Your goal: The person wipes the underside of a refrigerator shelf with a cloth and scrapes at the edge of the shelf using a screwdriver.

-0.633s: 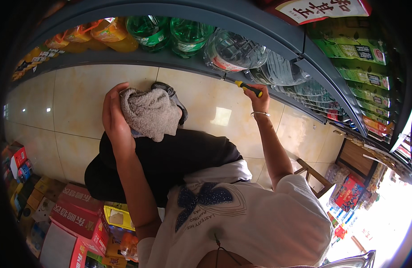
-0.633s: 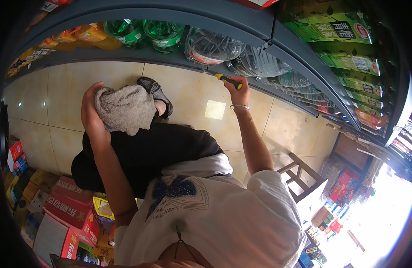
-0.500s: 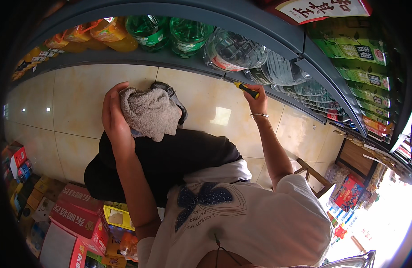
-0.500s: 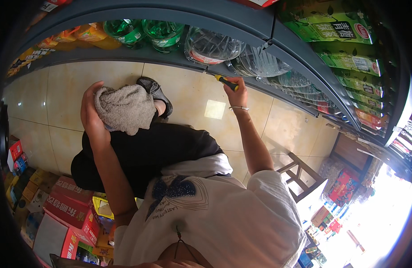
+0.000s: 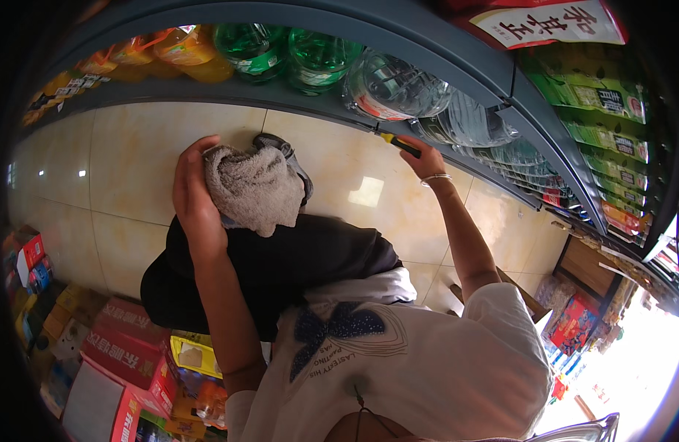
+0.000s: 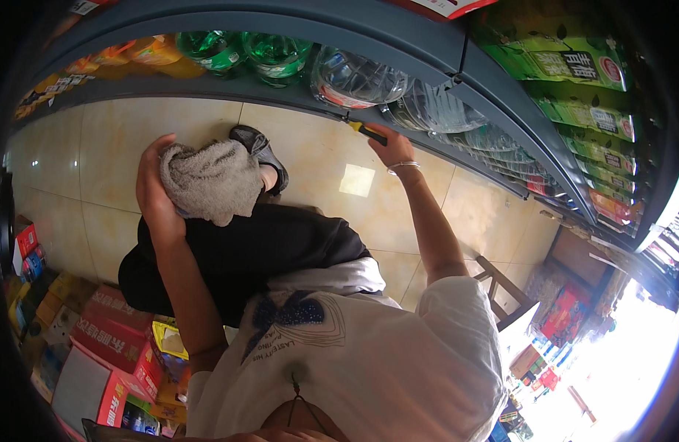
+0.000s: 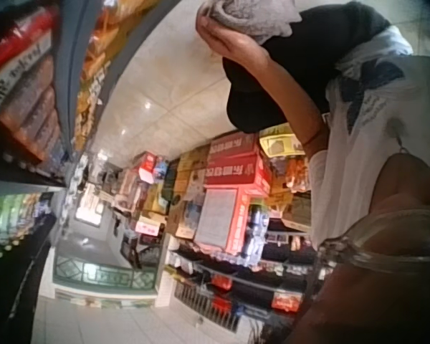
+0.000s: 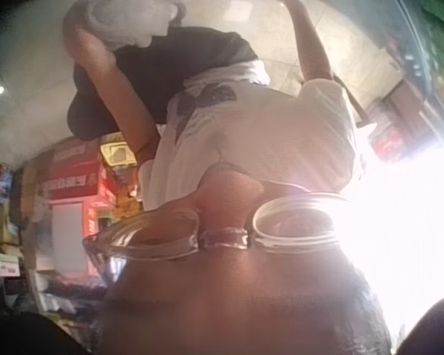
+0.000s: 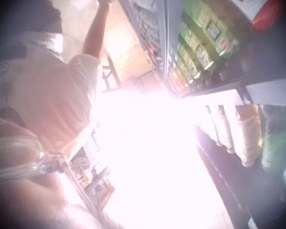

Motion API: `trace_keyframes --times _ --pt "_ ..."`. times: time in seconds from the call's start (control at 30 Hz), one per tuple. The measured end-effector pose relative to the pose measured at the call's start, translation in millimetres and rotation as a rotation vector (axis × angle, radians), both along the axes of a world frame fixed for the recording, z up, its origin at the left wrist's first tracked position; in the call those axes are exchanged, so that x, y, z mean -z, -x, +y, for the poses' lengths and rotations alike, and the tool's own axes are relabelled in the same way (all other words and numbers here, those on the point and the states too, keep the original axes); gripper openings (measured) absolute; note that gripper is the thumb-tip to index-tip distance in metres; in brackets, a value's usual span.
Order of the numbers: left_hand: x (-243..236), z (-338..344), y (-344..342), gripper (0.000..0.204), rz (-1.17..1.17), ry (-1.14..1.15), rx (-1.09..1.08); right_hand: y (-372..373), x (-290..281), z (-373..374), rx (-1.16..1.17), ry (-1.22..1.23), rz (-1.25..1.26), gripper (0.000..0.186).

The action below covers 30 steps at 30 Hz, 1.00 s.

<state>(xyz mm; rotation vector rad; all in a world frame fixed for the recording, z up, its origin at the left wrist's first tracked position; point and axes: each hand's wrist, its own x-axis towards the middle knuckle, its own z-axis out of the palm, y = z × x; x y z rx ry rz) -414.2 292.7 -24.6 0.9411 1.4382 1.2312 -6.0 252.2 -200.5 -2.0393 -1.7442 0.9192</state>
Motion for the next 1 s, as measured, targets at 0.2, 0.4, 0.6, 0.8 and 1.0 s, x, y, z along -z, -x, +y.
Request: trace_keyframes --times 0.2,0.4,0.6,0.8,1.0 --pt "0 1 7 0.039 0.047 0.021 -0.012 107 19 48 -0.048 -0.022 0.023 0.039" --pt "9 2 -2 0.037 0.001 0.053 -0.048 236 37 81 -0.187 -0.278 0.369 0.039" --pt "-24 -1 68 0.034 -0.190 0.038 -0.196 282 -48 47 -0.399 -0.319 0.452 0.045" --pt "-55 21 192 0.035 -0.104 -0.015 -0.347 181 30 15 -0.061 -0.114 0.238 0.046" --pt "-17 83 245 0.037 -0.117 -0.047 -0.342 77 140 -61 -0.045 0.647 0.122 0.032"
